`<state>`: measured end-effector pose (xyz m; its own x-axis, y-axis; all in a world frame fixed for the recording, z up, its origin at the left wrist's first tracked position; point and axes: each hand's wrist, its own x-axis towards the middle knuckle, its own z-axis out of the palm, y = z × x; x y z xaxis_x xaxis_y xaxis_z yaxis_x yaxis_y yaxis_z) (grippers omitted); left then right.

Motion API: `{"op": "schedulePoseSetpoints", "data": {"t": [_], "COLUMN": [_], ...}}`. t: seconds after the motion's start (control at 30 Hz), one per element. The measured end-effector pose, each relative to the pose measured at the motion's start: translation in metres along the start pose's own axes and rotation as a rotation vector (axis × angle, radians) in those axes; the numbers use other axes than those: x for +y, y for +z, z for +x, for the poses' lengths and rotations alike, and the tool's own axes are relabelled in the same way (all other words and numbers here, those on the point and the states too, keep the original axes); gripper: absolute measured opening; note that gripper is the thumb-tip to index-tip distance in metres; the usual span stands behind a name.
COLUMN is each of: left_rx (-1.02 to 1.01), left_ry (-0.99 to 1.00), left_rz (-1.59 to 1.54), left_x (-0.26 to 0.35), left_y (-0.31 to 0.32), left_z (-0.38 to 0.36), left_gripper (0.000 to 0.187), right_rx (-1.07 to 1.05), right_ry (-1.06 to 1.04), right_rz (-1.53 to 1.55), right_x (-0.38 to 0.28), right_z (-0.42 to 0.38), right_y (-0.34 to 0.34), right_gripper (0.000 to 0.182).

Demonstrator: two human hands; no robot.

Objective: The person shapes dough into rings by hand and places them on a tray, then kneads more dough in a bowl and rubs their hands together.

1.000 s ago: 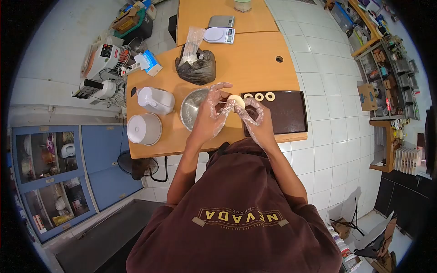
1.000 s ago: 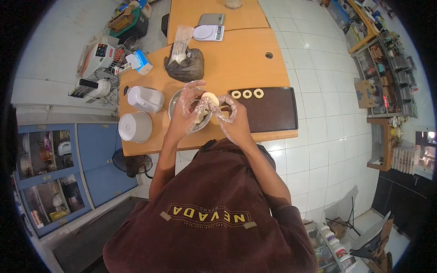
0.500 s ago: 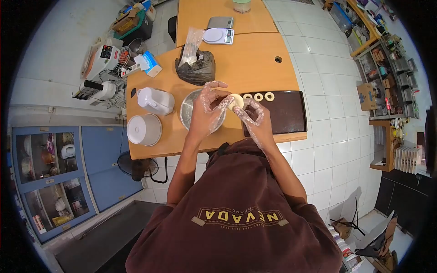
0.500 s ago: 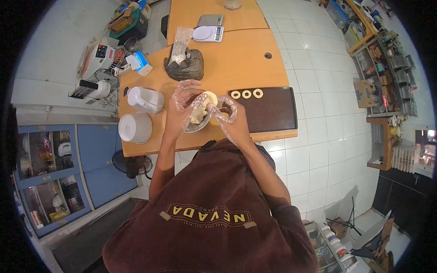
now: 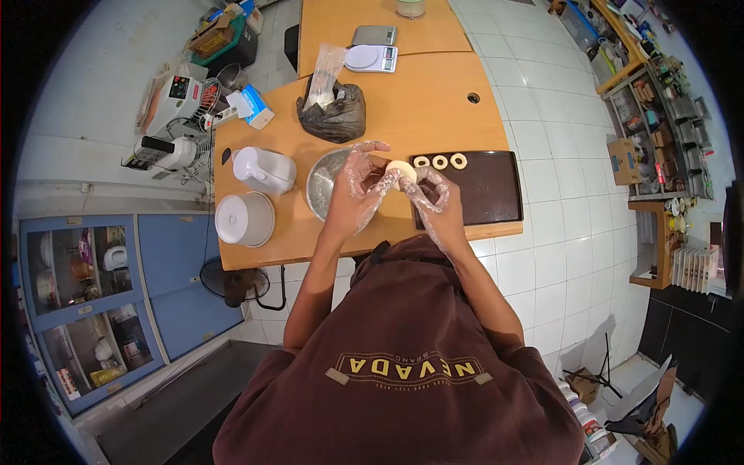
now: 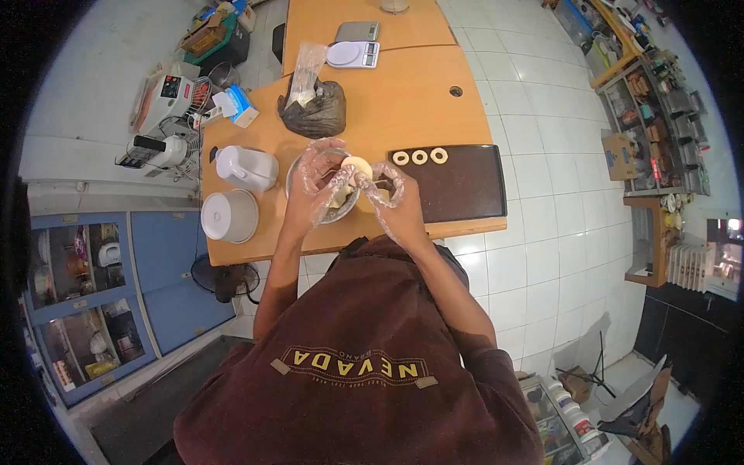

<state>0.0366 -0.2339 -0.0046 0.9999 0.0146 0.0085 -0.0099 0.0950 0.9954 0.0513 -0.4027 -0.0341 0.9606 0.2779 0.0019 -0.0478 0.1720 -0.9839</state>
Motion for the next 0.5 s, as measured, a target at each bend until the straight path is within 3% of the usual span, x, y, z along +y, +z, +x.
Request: {"op": "schedulePoseSetpoints", "data": {"t": [0.3,0.5], "left_rx": [-0.085,-0.002], "left_ry": [-0.087,-0.048], "left_rz": [0.039,0.021], "left_x": [0.0037,0.0026], "left_y": [-0.0050,-0.0061], "left_z": [-0.0034,-0.0024], "left_gripper": [0.042,0.044], "right_rx": [0.100,-0.004], "right_ry": [0.008,0.004], "right_rz": [0.080,0.049], "right_x": [-0.0067,-0.0009], "right_z": [-0.0016,-0.0042], "right_y": [0.0045,-0.0015], "right_gripper": [0.012,0.015]}}
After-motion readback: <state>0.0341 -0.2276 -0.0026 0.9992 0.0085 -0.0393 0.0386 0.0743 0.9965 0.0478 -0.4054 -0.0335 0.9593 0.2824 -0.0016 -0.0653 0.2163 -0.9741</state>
